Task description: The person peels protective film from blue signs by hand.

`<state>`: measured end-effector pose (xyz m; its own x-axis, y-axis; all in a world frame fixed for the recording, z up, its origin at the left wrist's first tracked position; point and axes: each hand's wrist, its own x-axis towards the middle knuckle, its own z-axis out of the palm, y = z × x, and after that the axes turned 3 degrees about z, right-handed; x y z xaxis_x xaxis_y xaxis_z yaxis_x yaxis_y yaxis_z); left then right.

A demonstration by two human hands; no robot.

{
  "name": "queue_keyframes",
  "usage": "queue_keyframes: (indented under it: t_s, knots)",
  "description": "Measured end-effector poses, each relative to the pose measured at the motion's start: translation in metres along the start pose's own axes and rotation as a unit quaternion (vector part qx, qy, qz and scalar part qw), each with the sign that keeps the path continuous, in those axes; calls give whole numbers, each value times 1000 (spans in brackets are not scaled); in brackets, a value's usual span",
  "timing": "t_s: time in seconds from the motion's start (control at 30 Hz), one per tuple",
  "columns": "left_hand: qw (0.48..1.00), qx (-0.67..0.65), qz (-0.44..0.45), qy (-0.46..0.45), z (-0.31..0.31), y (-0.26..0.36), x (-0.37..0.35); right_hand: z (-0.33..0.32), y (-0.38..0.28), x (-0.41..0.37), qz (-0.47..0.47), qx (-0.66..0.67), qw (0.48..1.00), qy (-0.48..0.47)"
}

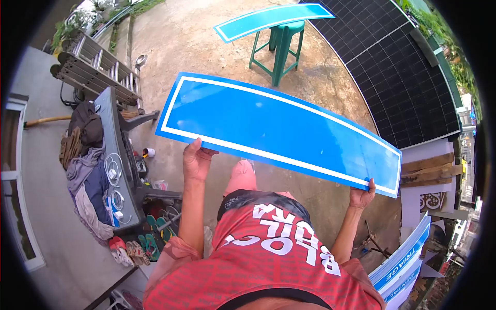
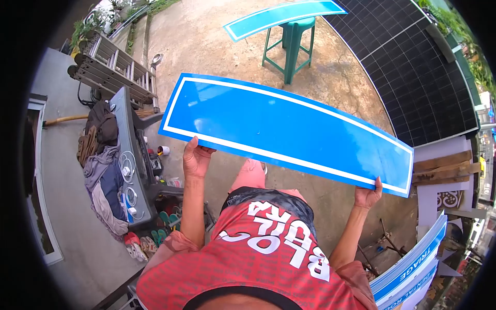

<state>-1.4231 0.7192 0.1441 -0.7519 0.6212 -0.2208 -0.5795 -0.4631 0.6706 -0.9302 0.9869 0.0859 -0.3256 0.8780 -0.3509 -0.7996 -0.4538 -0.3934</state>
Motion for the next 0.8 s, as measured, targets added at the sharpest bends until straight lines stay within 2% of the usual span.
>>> queue_keyframes:
  t_s: [0.2,0.23,0.27,0.37,0.43,0.53,0.57,0.6,0.67,0.7,0.73,0.8]
  knots:
    - [992,47,-61,-96,21,19,162,46,62,56,-62,0,997,39]
    - [990,47,-77,-106,29,22,186,50,68,62,-37,38,998,17]
    - [990,55,-83,-100,39,22,208,54,74,68,-49,40,998,20]
    - [984,71,-113,-120,59,9,274,79,95,93,-96,43,994,24]
    - [975,80,-143,-147,72,-1,317,84,94,111,-136,35,988,67]
    - [953,105,-221,-180,102,-24,380,103,86,147,-195,38,977,78]
    - [938,139,-256,-186,114,-35,393,107,77,154,-215,29,973,80]
    - [905,166,-331,-212,122,-37,412,112,66,163,-233,18,969,85]
    - [809,221,-478,-262,135,-31,456,104,36,171,-273,18,954,124]
    - [763,331,-484,-270,132,-30,483,119,28,171,-285,-4,951,125]
    - [761,391,-443,-268,130,-30,518,144,25,170,-298,-34,946,125]
    - [742,496,-368,-260,124,-32,575,142,-6,160,-314,-47,938,141]
